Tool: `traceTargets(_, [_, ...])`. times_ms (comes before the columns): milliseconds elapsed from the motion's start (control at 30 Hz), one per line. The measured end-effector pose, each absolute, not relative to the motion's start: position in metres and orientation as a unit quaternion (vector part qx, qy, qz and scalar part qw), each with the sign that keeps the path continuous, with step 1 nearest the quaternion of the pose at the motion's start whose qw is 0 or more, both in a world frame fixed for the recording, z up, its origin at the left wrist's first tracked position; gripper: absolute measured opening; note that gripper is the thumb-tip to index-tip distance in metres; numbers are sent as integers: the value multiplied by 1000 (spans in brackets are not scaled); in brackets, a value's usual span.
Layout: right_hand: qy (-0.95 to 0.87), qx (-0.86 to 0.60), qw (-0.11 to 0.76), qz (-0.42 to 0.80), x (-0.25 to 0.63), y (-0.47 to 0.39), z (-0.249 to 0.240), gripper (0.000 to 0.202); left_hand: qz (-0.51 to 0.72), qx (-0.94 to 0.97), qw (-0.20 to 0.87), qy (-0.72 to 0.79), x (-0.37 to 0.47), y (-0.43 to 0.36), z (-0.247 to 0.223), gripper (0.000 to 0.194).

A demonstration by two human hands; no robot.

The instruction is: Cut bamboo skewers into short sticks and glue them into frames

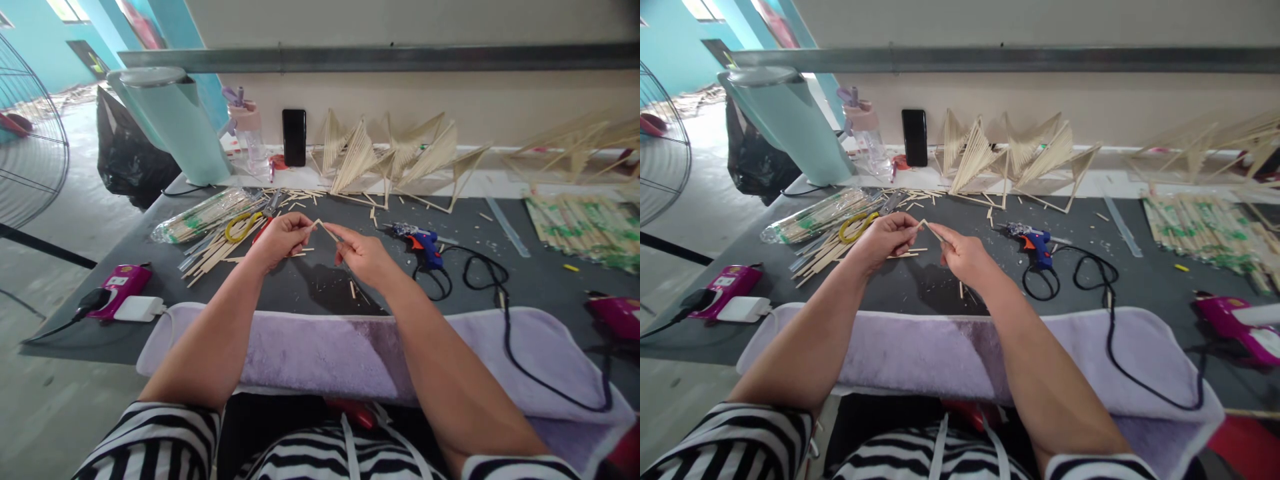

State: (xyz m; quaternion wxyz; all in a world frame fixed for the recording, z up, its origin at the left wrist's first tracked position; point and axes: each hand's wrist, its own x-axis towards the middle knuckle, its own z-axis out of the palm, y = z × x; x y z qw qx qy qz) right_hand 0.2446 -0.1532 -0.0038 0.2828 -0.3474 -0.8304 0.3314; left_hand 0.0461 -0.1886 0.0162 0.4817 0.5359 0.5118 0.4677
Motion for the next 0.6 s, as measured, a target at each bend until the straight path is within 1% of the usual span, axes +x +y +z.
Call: traceTargets(600, [-823,-353,286,340,244,-153,-5,49,475,537,478,508,46,-188,14,20])
